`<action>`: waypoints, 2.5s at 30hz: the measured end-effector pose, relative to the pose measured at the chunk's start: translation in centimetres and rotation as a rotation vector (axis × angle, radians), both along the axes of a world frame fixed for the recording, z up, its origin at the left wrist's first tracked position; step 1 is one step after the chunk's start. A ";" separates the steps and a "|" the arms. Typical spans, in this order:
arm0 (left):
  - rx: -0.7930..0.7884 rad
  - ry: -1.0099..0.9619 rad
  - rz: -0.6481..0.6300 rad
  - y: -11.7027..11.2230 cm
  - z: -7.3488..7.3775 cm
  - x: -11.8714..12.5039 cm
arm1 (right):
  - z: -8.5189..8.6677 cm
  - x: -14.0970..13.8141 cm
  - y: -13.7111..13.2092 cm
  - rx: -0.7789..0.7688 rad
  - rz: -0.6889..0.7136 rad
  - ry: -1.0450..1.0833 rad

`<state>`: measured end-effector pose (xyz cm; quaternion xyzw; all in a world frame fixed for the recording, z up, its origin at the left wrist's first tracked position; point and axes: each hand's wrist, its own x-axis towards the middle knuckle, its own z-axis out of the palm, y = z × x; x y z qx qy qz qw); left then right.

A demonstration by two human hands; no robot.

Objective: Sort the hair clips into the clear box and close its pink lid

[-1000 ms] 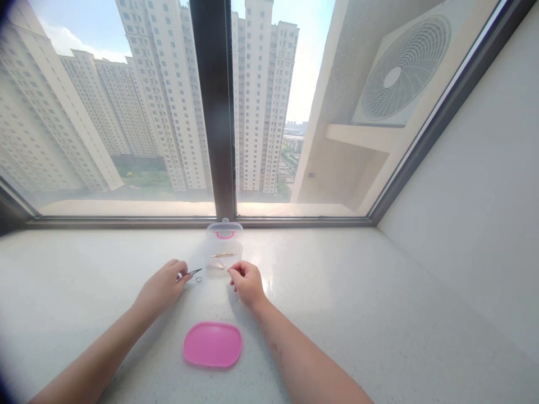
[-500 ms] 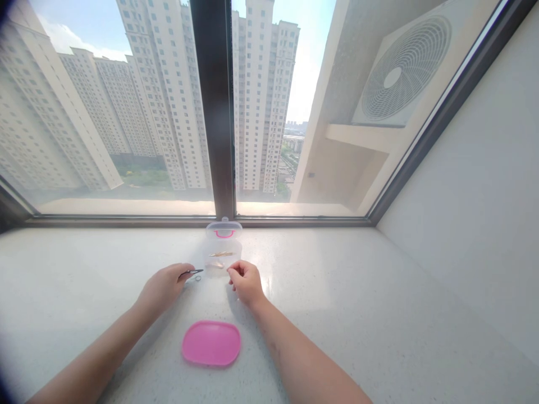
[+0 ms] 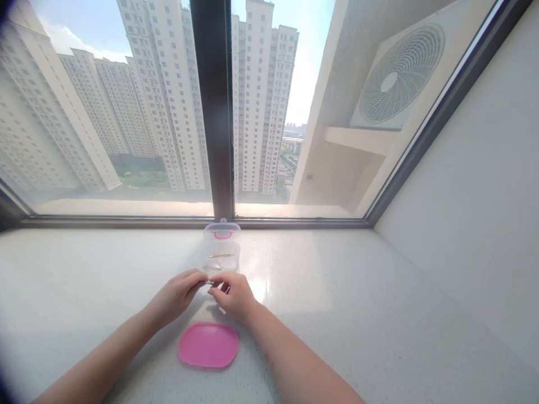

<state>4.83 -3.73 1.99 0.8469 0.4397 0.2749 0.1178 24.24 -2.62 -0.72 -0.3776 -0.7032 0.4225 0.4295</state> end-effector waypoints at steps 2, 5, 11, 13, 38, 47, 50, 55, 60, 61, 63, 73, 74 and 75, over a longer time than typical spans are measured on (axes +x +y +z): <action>0.013 -0.017 -0.008 0.1 -0.5 0.0 | -0.3 -0.1 0.1 -0.043 -0.028 0.010; 0.013 -0.058 -0.015 0.2 -1.1 -0.1 | -0.4 -0.1 0.3 -0.057 -0.048 0.025; -0.075 -0.211 -0.027 0.1 -0.5 0.4 | 0.0 0.0 0.2 -0.165 -0.038 0.158; -0.111 -0.271 -0.005 0.0 0.0 0.5 | 0.2 0.0 0.1 -0.209 -0.034 0.180; -0.343 -0.682 0.255 1.4 -1.1 3.6 | 0.5 0.2 0.9 -0.427 -0.023 0.378; -0.370 -0.803 0.244 1.5 -1.5 4.1 | 0.7 0.9 0.6 -0.473 0.153 0.463; -0.395 -0.818 0.227 1.7 -1.5 4.0 | 0.8 0.9 0.5 -0.479 0.206 0.486; -0.453 -0.836 0.261 1.3 -1.5 4.3 | 0.5 0.4 0.5 -0.475 0.145 0.443; -0.448 -0.845 0.289 1.1 -1.3 4.4 | 0.5 0.2 0.6 -0.394 -0.006 0.343; -0.441 -0.836 0.293 1.1 -1.3 4.3 | 0.6 0.2 0.5 -0.346 -0.036 0.314; -0.423 -0.814 0.302 1.1 -1.2 4.3 | 0.9 0.3 0.5 -0.229 -0.073 0.270; -0.401 -0.796 0.364 0.9 -1.2 4.8 | 0.3 0.3 0.7 -0.280 -0.055 0.264; -0.416 -0.804 0.354 0.8 -1.2 5.0 | 0.1 0.2 0.8 -0.328 -0.027 0.278; -0.430 -0.813 0.344 0.8 -1.2 5.0 | 0.0 0.2 0.8 -0.364 -0.004 0.291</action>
